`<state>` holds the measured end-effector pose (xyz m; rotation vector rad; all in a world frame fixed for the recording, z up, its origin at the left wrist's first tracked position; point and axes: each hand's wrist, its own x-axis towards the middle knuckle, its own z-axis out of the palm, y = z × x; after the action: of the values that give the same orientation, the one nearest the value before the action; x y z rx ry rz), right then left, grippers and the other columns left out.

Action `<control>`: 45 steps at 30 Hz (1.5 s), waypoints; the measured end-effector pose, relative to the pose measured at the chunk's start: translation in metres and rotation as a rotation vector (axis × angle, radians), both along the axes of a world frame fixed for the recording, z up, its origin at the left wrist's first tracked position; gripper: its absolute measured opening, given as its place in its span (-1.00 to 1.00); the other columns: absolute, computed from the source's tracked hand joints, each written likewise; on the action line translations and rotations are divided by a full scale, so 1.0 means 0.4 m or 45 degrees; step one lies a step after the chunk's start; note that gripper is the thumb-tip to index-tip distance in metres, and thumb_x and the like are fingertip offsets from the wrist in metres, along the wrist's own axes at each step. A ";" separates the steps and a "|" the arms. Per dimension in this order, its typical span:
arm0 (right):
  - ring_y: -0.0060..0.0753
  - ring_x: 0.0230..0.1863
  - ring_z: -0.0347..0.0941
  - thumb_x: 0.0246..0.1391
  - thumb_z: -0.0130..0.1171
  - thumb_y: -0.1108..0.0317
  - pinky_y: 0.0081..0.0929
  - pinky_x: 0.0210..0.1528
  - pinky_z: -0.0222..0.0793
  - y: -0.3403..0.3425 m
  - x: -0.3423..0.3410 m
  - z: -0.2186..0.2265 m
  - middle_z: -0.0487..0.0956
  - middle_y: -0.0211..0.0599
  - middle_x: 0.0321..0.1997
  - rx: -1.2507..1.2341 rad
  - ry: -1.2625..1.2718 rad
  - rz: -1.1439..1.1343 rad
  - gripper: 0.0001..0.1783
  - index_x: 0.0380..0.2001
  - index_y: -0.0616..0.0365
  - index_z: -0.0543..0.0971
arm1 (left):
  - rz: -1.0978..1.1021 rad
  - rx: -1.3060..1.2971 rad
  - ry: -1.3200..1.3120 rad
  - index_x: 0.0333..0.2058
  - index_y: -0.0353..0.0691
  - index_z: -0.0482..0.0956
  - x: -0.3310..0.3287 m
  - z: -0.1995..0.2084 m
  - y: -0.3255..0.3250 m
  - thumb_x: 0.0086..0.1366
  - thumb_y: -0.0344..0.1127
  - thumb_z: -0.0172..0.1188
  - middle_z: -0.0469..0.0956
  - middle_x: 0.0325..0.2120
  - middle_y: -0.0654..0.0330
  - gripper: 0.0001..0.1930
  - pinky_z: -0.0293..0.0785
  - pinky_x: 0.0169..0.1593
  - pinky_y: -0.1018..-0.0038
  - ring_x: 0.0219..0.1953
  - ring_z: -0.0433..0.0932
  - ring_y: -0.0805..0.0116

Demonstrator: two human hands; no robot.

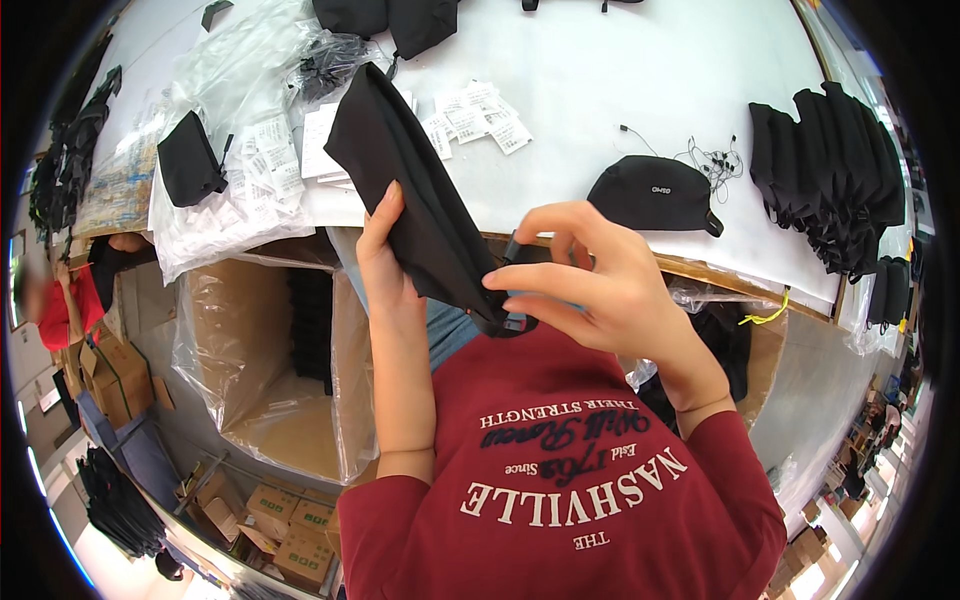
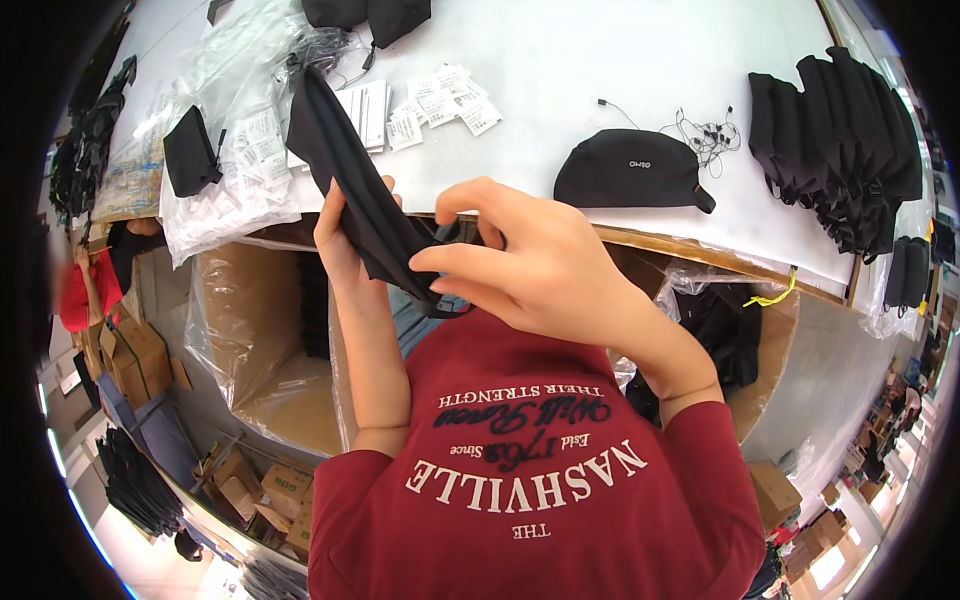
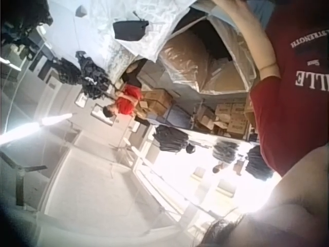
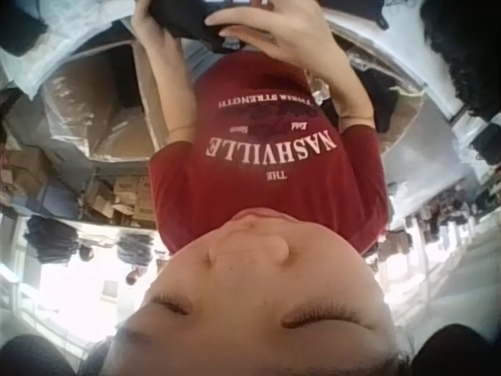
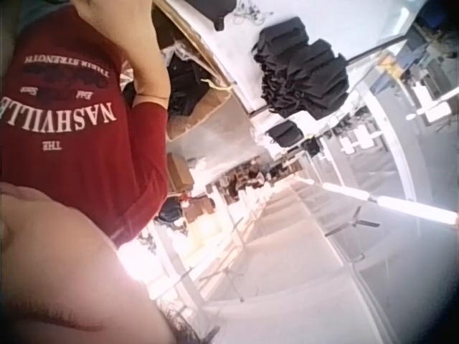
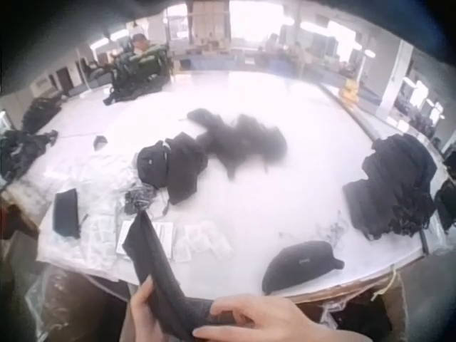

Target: Packaging electronic accessories or small components into black fabric pouches and adding labels.

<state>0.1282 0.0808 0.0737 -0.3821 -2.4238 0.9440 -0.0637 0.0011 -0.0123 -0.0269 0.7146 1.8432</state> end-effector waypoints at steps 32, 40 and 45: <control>-0.28 -0.31 0.48 -0.21 0.29 0.50 -0.44 -0.32 0.37 -0.002 -0.014 0.004 0.52 -0.37 -0.33 -0.113 -0.163 0.160 -0.78 -0.40 0.09 0.55 | 0.036 -0.058 0.096 -0.11 -0.33 0.50 -0.002 0.009 0.003 0.33 -0.32 0.04 0.60 -0.27 0.08 -0.76 0.60 -0.21 0.40 -0.28 0.62 0.27; -0.27 0.01 0.38 -0.30 0.35 0.37 -0.29 0.02 0.27 -0.007 -0.049 -0.056 0.47 -0.39 -0.05 0.610 -0.146 -0.112 -0.41 -0.05 -0.23 0.57 | -0.077 -0.224 0.039 0.06 -0.39 0.36 0.078 0.081 -0.025 0.37 -0.27 -0.02 0.48 -0.03 0.08 -0.62 0.46 0.04 0.40 -0.01 0.50 0.25; -0.38 -0.26 0.52 -0.27 0.34 0.46 -0.43 -0.26 0.40 0.044 -0.011 -0.021 0.56 -0.29 -0.25 -0.163 -0.052 -0.065 -0.43 -0.04 0.05 0.53 | -0.173 -0.168 0.636 0.14 -0.25 0.25 0.027 0.048 -0.091 0.27 -0.17 0.17 0.33 0.10 0.11 -0.47 0.34 0.07 0.38 0.07 0.38 0.31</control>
<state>0.1238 0.0985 0.0654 -0.5110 -2.3852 1.0816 -0.0528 -0.0355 0.0067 0.3991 1.1535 1.6806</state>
